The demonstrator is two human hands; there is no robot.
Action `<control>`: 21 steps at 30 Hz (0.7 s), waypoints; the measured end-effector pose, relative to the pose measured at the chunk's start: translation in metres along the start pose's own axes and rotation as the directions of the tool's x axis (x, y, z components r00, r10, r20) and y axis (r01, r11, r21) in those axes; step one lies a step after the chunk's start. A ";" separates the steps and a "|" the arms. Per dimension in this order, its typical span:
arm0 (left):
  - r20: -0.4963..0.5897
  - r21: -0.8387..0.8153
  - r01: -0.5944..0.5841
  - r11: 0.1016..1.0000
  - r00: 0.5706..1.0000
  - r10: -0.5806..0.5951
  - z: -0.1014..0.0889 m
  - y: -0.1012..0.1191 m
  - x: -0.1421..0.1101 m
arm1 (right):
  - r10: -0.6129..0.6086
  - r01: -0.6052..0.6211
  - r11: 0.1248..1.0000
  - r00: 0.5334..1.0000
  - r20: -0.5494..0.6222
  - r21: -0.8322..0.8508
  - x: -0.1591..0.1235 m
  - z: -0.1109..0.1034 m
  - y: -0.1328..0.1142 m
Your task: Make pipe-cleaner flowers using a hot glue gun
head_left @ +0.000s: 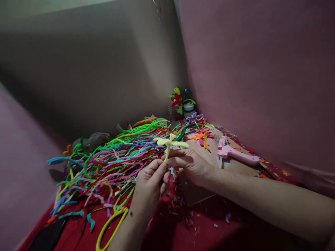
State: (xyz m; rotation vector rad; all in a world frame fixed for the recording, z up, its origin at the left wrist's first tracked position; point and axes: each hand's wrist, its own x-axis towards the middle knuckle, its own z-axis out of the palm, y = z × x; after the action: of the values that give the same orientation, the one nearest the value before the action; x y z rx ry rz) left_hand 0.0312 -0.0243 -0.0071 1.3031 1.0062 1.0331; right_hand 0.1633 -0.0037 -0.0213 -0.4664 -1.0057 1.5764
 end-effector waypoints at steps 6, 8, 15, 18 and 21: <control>-0.088 0.570 -0.351 0.743 0.873 0.480 0.006 -0.007 -0.004 | -0.112 0.115 0.991 0.993 -0.044 0.065 0.000 0.001 0.004; -0.091 0.626 -0.369 0.687 0.841 0.534 0.007 -0.009 -0.004 | -0.116 0.119 0.990 0.992 -0.040 0.072 0.000 0.001 0.006; -0.163 0.433 -0.238 0.870 0.928 0.335 0.003 -0.012 -0.001 | -0.067 0.069 0.997 0.997 -0.044 0.033 -0.004 0.004 0.004; -0.170 0.332 -0.195 0.923 0.950 0.262 0.004 -0.006 -0.002 | -0.019 0.019 1.000 0.998 -0.066 0.000 -0.005 0.005 0.001; -0.139 0.256 -0.157 0.954 0.970 0.197 0.005 0.000 -0.003 | -0.028 0.025 0.997 0.999 -0.040 -0.069 -0.004 0.004 0.002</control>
State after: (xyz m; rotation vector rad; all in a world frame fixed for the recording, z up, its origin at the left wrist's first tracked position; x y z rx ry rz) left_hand 0.0351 -0.0286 -0.0068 1.5513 1.1854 1.1969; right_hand 0.1605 -0.0091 -0.0213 -0.5289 -1.0337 1.5068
